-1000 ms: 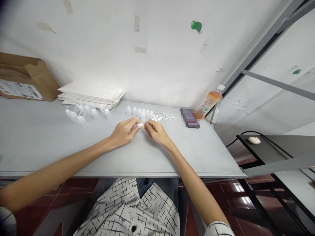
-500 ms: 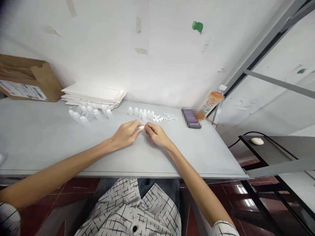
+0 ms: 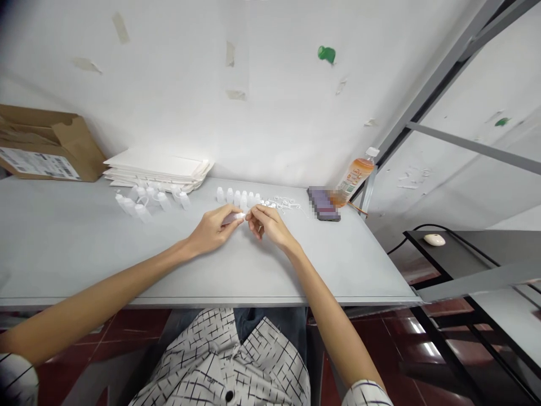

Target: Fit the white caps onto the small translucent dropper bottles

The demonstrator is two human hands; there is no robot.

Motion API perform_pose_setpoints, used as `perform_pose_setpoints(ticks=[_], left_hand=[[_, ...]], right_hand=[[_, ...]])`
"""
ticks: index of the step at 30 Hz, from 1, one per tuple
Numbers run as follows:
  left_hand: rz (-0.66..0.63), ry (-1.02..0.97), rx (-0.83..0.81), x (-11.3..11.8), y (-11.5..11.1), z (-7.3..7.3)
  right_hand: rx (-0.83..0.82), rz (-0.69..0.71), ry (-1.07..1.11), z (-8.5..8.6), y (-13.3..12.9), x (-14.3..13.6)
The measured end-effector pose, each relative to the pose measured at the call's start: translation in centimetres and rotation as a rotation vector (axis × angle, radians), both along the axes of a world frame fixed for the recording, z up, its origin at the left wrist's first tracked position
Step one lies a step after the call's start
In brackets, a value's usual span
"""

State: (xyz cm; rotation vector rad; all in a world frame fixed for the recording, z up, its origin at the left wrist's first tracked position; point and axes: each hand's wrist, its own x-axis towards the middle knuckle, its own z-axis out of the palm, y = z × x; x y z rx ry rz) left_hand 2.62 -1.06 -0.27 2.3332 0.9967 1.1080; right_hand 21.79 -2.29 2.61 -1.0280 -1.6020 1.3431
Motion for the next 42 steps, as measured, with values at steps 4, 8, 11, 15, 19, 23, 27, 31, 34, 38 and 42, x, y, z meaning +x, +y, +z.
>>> perform_pose_setpoints(ticks=[4, 8, 11, 15, 19, 23, 27, 31, 34, 38, 42], left_hand=[[0.01, 0.037, -0.002, -0.1, 0.1, -0.3], [0.011, 0.054, 0.004, 0.0, 0.2, -0.5], [0.008, 0.08, 0.004, 0.0, 0.2, -0.4], [0.051, 0.192, 0.125, 0.1, 0.1, -0.1], [0.046, 0.278, 0.277, 0.2, 0.0, 0.5], [0.063, 0.291, 0.297, 0.2, 0.0, 0.5], [0.075, 0.283, 0.25, 0.1, 0.1, 0.2], [0.086, 0.293, 0.196, -0.1, 0.1, 0.1], [0.085, 0.331, 0.143, -0.1, 0.1, 0.2], [0.08, 0.371, 0.091, -0.1, 0.1, 0.3], [0.078, 0.389, 0.071, -0.1, 0.1, 0.4]], right_hand=[[0.032, -0.04, -0.039, -0.1, 0.1, 0.3], [0.133, -0.058, -0.103, -0.4, 0.0, 0.2], [0.191, -0.091, -0.147, -0.7, 0.0, 0.1], [0.291, -0.162, -0.219, -0.9, 0.1, 0.1], [0.455, -0.261, -0.336, -0.9, 0.0, 0.2], [0.583, -0.281, -0.391, -1.1, 0.0, 0.1], [0.651, -0.269, -0.421, -1.3, 0.1, 0.0], [0.675, -0.251, -0.453, -1.3, -0.1, -0.1], [0.669, -0.235, -0.482, -1.3, -0.2, -0.2], [0.671, -0.216, -0.493, -1.3, -0.3, -0.4], [0.672, -0.216, -0.469, -1.3, -0.4, -0.3]])
